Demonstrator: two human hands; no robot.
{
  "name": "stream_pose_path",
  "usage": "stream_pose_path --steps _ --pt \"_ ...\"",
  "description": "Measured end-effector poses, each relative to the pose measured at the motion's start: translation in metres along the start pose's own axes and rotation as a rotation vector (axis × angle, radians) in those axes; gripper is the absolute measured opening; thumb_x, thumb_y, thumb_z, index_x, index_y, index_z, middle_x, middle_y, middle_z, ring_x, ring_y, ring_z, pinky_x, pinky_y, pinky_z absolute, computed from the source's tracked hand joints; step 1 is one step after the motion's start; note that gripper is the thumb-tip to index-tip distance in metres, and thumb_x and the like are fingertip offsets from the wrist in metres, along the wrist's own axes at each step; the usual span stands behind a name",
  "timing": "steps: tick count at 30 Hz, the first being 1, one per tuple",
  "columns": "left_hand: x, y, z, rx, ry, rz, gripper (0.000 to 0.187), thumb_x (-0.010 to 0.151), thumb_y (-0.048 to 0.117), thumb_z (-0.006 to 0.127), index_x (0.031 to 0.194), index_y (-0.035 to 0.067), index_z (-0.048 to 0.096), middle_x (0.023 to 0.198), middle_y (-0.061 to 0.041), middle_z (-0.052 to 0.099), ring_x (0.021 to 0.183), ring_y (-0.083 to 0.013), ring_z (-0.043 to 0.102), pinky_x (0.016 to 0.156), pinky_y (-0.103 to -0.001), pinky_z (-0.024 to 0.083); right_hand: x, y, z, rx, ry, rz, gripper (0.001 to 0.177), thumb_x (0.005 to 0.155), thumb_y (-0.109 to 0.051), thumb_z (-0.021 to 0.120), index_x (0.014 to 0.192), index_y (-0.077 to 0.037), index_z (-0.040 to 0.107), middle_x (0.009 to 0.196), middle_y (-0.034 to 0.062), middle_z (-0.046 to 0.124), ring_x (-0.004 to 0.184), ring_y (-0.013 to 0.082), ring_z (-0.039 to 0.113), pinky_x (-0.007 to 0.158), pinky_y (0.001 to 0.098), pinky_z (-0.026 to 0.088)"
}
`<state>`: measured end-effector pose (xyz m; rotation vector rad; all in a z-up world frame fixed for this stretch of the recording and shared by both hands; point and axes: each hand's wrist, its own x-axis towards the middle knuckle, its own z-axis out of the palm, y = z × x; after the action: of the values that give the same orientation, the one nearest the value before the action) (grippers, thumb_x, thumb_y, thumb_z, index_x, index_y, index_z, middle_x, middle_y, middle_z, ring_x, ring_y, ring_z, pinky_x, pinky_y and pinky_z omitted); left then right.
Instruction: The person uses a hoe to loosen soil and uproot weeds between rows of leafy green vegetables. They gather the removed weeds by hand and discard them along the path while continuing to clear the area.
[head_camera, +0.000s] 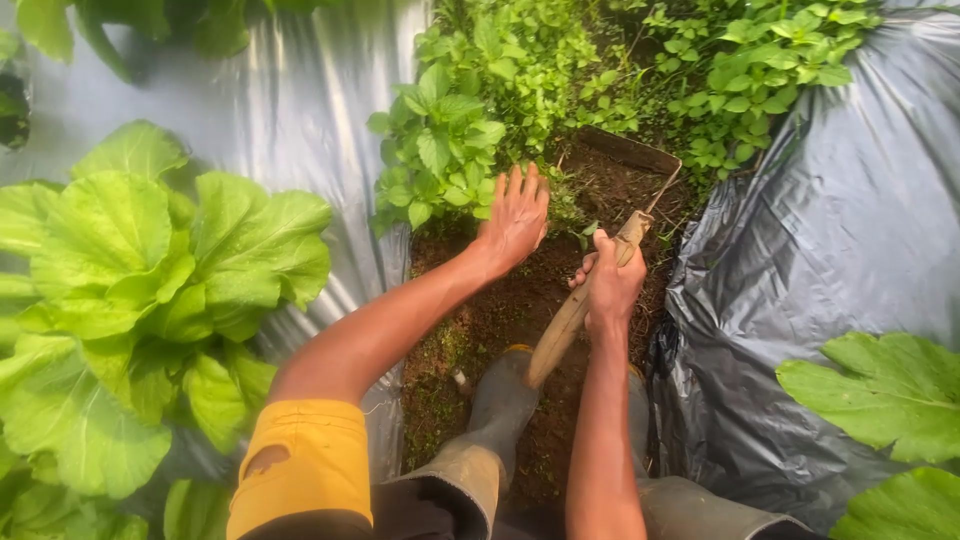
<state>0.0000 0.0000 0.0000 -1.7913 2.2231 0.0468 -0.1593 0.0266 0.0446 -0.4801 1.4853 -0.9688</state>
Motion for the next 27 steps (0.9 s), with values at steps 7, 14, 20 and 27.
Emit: stream_pose_path --steps 7,14,20,27 --pt "-0.049 -0.071 -0.044 0.642 0.057 -0.031 0.041 0.099 0.024 0.070 0.136 0.011 0.058 0.138 -0.015 0.057 0.133 -0.0308 0.049 0.109 -0.047 0.040 -0.031 0.016 0.028 0.073 -0.032 0.072 0.020 0.098 -0.025 0.062 0.090 -0.012 0.049 0.059 0.0028 0.051 0.043 0.0127 0.053 0.042 0.0323 0.054" --pt "-0.076 -0.104 -0.025 0.467 -0.109 -0.050 0.027 0.096 0.005 0.066 0.120 0.016 0.061 0.121 -0.010 0.062 0.094 -0.0173 0.059 0.078 -0.030 0.053 -0.065 0.032 0.066 0.063 -0.129 0.135 0.018 0.101 -0.028 0.060 0.093 -0.015 0.050 0.061 -0.0005 0.053 0.045 0.0109 0.055 0.043 0.0293 0.055" --pt "-0.081 -0.109 -0.024 -0.425 0.131 -0.350 0.019 0.102 0.007 0.054 0.086 0.007 0.063 0.077 -0.012 0.063 0.052 -0.0177 0.056 0.050 -0.024 0.054 -0.073 0.052 0.079 -0.074 -0.214 0.254 0.016 0.101 -0.026 0.058 0.095 -0.012 0.053 0.061 -0.0004 0.055 0.046 0.0114 0.056 0.044 0.0296 0.055" --pt "-0.090 -0.105 -0.068 -1.090 0.230 -0.580 0.023 0.094 -0.008 0.044 0.089 -0.008 0.066 0.116 -0.035 0.060 0.049 -0.0176 0.058 0.037 -0.022 0.043 -0.075 0.046 0.070 -0.004 -0.113 0.225 0.015 0.103 -0.026 0.054 0.097 -0.012 0.049 0.062 -0.0015 0.054 0.047 0.0095 0.056 0.045 0.0275 0.056"
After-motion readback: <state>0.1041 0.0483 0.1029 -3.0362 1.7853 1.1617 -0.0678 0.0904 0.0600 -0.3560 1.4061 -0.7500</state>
